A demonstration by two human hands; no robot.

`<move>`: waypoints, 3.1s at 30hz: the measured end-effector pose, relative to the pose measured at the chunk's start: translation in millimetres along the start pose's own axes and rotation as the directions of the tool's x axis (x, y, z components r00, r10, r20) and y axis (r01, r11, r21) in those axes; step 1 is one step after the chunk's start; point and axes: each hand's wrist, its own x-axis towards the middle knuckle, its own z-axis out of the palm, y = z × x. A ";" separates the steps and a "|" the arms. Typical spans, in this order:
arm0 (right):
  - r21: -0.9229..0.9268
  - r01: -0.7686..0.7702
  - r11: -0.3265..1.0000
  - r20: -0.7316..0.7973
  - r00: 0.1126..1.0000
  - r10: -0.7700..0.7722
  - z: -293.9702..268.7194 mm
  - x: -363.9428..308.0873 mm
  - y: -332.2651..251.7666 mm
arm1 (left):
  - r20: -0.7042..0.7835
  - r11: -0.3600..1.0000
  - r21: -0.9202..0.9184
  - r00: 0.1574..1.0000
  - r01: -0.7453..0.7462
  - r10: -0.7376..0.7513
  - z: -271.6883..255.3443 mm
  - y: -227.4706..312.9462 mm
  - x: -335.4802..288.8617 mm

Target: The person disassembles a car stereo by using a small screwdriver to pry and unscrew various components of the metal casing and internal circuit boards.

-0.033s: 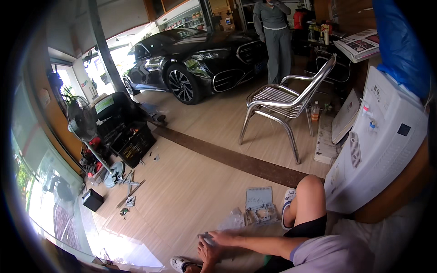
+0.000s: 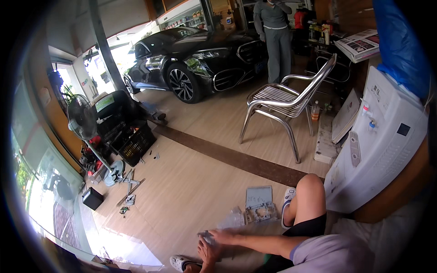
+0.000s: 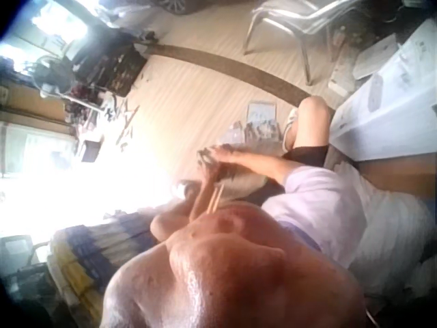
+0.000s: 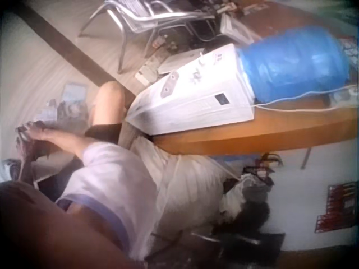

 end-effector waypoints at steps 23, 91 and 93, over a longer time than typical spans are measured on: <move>-0.109 -0.229 0.967 -0.089 0.972 0.219 -11.3 -16.4 -9.0 | 0.058 0.945 -0.305 0.993 0.117 -0.104 -30.3 2.0 -22.1; -0.143 -0.216 0.966 -0.148 0.969 0.195 -3.3 -44.0 -22.6 | 0.164 0.851 -0.334 0.914 0.405 -0.371 -17.8 45.1 -13.7; -0.143 -0.223 0.964 -0.152 0.968 0.201 -2.4 -42.6 -24.0 | 0.157 0.847 -0.340 0.913 0.408 -0.377 -16.0 45.5 -13.2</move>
